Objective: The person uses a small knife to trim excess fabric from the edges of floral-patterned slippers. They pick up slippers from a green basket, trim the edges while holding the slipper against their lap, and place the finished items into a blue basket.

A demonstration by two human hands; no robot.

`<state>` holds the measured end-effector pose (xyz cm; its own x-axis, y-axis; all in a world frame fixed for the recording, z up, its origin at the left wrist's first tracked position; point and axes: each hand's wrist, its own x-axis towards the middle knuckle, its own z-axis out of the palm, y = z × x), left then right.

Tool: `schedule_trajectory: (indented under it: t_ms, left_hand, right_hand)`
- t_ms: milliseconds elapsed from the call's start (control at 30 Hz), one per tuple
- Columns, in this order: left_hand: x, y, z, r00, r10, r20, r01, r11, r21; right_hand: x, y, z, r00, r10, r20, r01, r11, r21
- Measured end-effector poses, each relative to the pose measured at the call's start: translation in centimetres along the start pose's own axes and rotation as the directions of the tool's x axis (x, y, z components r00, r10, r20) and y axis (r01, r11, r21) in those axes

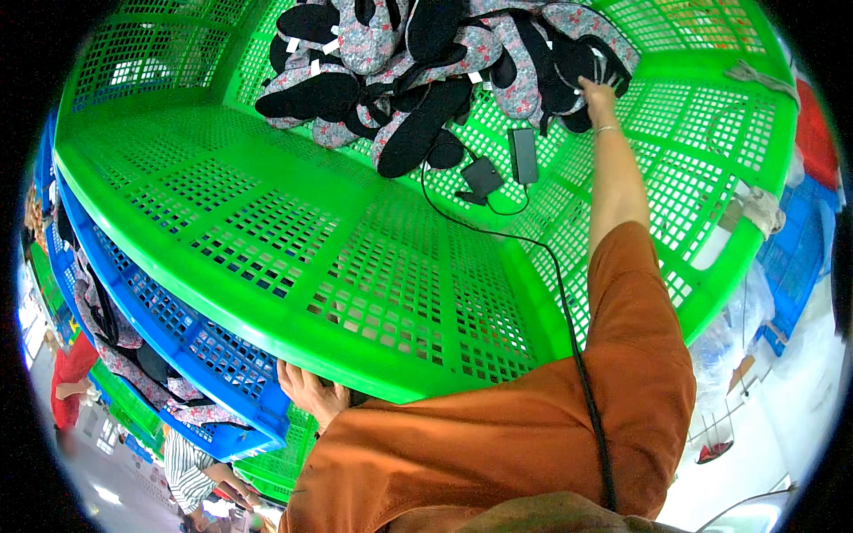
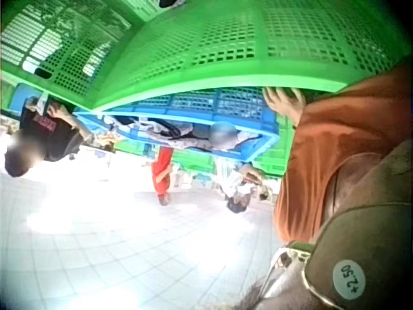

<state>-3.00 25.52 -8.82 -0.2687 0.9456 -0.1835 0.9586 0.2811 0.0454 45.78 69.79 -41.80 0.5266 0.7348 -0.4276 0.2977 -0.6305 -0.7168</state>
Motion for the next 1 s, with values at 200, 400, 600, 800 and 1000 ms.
schedule_trajectory:
  t_ms: [200,400,600,800,1000]
  left_hand:
    - [0.2,-0.1,-0.1,0.999,0.038,-0.018,-0.038,0.998,-0.049]
    - [0.2,-1.0,0.1,0.999,0.042,-0.013,-0.042,0.999,-0.012]
    - [0.4,0.1,-0.5,0.995,-0.102,-0.011,0.101,0.99,-0.1]
    - [0.6,0.2,-0.2,0.994,-0.079,-0.076,0.069,0.99,-0.123]
    - [0.7,1.6,-0.3,0.983,-0.137,-0.12,0.1,0.956,-0.275]
  right_hand:
    - [-5.6,2.9,-0.7,0.981,-0.041,-0.189,-0.03,0.933,-0.359]
    - [-5.0,-2.9,-3.8,0.986,-0.033,-0.163,-0.064,0.828,-0.557]
    - [-1.7,-0.7,-2.3,0.962,0.246,0.121,-0.256,0.964,0.075]
    - [3.1,4.5,-2.9,0.928,0.254,0.272,-0.281,0.958,0.064]
    - [0.7,3.4,-2.2,0.932,0.193,0.307,-0.29,0.905,0.311]
